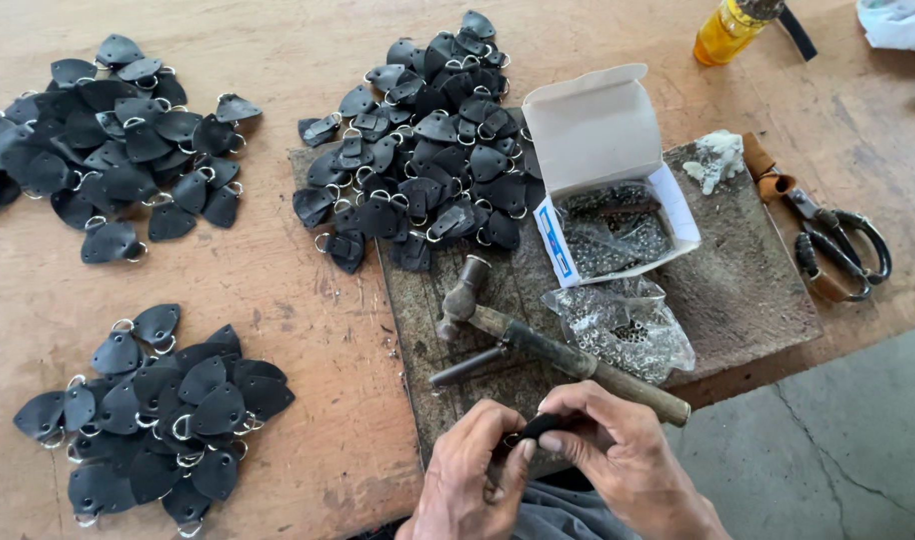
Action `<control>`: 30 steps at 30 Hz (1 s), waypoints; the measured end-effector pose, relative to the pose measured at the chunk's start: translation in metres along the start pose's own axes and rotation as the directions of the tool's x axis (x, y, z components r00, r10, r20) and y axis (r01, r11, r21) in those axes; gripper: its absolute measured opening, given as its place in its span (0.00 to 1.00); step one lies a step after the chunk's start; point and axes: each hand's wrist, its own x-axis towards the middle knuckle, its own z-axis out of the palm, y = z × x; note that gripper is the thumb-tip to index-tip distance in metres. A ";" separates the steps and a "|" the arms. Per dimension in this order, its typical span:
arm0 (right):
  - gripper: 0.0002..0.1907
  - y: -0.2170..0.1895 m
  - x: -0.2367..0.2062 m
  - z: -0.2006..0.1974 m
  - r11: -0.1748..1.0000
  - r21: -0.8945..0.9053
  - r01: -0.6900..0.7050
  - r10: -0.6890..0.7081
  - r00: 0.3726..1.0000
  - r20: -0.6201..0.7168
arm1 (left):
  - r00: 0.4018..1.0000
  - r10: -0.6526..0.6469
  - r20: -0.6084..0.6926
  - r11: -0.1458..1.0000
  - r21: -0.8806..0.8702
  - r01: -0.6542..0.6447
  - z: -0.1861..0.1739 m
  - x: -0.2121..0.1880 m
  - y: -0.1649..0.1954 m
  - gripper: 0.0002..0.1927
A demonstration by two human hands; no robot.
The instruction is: The person attaches metal split rings to small black leather fobs. They pick up a leather piece, thread a metal ring through its hole, then use a punch tool and hammer on a wooden block to set the ring, placing finished pieces in piles on the table.
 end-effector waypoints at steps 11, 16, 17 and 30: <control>0.14 -0.028 0.031 0.002 0.902 -0.378 0.207 -0.099 0.953 0.288 | 0.998 -0.012 -0.059 0.797 0.602 0.045 -0.039 0.028 -0.005 0.14; 0.17 -0.034 0.037 0.020 0.822 -0.401 0.404 -0.313 0.909 0.274 | 0.979 -0.152 -0.134 0.850 0.487 0.198 -0.048 0.018 -0.011 0.07; 0.19 -0.034 0.034 0.021 0.795 -0.415 0.443 -0.363 0.895 0.260 | 0.976 -0.133 -0.174 0.893 0.405 0.194 -0.055 0.013 -0.013 0.08; 0.17 -0.007 -0.025 0.036 0.693 -0.538 0.479 -0.493 0.860 0.131 | 0.962 -0.242 0.124 0.891 -0.363 0.271 -0.043 0.002 -0.009 0.10</control>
